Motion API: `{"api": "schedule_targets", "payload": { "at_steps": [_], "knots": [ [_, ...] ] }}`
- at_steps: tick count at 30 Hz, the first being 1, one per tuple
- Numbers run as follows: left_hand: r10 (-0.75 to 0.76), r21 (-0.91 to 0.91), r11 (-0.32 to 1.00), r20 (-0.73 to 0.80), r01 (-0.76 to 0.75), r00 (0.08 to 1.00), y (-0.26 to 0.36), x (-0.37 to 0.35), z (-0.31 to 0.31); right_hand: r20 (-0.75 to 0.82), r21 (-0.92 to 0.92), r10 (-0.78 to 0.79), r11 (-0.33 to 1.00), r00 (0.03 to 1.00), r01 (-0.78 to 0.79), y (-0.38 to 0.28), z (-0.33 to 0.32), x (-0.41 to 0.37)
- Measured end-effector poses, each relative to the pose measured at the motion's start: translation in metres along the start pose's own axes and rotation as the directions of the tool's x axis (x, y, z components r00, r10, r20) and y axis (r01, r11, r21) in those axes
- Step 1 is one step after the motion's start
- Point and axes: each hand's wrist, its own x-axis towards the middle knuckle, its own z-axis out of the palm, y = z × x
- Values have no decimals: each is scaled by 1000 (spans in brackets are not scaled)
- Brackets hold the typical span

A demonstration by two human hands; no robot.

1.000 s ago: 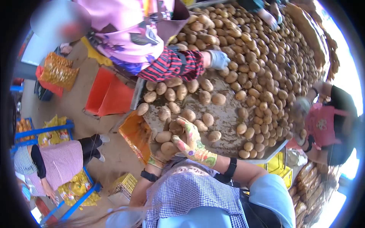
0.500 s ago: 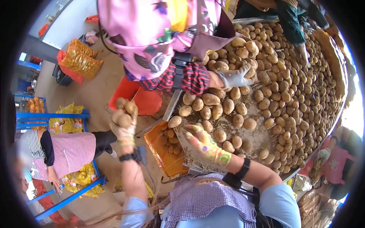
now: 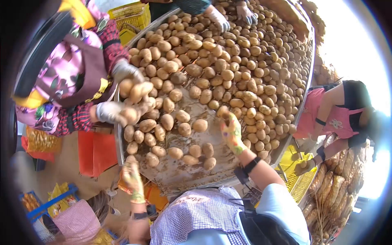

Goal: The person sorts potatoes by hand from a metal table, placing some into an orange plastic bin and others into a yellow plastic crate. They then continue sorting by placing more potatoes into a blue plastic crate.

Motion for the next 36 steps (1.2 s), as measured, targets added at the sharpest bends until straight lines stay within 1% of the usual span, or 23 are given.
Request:
{"api": "schedule_targets", "payload": {
  "at_steps": [2,4,6,8,10,11,12,14,16,17,19,22,24,25,28,29,30,31,32,33,34,35,36],
  "knots": [
    [-19,114,993,285,-14,958,23,-28,34,12,-158,0,987,1000,1,7,2,40],
    [-76,30,997,331,70,940,15,-54,60,180,-429,-112,885,977,181,0,11,68],
    [-109,-16,991,473,132,874,23,-65,82,310,-613,74,777,948,140,-12,31,76],
    [-100,1,993,488,114,867,46,-67,96,328,-592,30,785,944,181,-5,29,77],
    [-99,21,995,495,103,863,61,-59,103,241,-135,-67,986,968,102,-1,23,71],
    [-54,49,998,520,33,853,64,-53,105,304,77,136,983,943,-167,-33,8,61],
    [-12,78,996,548,-37,837,67,-49,107,311,81,146,980,939,-180,-40,0,48],
    [-21,120,990,626,-69,779,82,-40,116,550,528,91,732,830,-430,-45,-20,17],
    [-216,-60,926,726,372,653,132,-38,138,607,476,68,767,792,-430,-70,-51,-12],
    [-229,-36,927,736,374,638,136,-41,143,525,398,-115,909,843,-124,-77,-60,-23],
    [-344,-15,610,896,793,282,140,-48,150,509,319,-214,947,834,49,-95,-82,-44],
    [-277,26,625,942,780,191,144,-65,146,404,427,-184,904,896,-7,-95,-95,-82],
    [-229,16,716,950,698,214,135,-79,141,495,568,-3,758,869,-321,-88,-99,-103],
    [-232,61,709,961,702,150,126,-85,137,478,577,-2,755,878,-312,-84,-100,-112],
    [-290,142,687,953,713,89,137,-106,140,532,700,220,429,818,-571,-64,-100,-136],
    [-337,129,710,925,692,174,141,-112,142,526,793,183,247,831,-557,-47,-94,-147],
    [-377,118,734,890,669,257,143,-119,146,479,838,330,103,814,-535,-51,-90,-150],
    [-299,100,868,887,487,352,144,-127,151,498,859,275,-23,823,-512,-53,-100,-157],
    [-291,103,871,896,481,334,138,-134,156,511,860,217,-146,832,-490,-57,-112,-162],
    [-2,-18,999,891,40,454,136,-143,163,604,754,48,-359,795,-550,-53,-121,-170],
    [309,-123,904,849,-409,428,137,-151,169,643,592,-136,-536,754,-602,-52,-131,-177],
    [371,-155,775,897,-613,242,140,-154,167,672,548,-119,-583,731,-599,-54,-141,-186],
    [374,-176,772,903,-611,212,139,-162,169,654,569,-101,-588,750,-575,-49,-144,-195]
  ]
}}
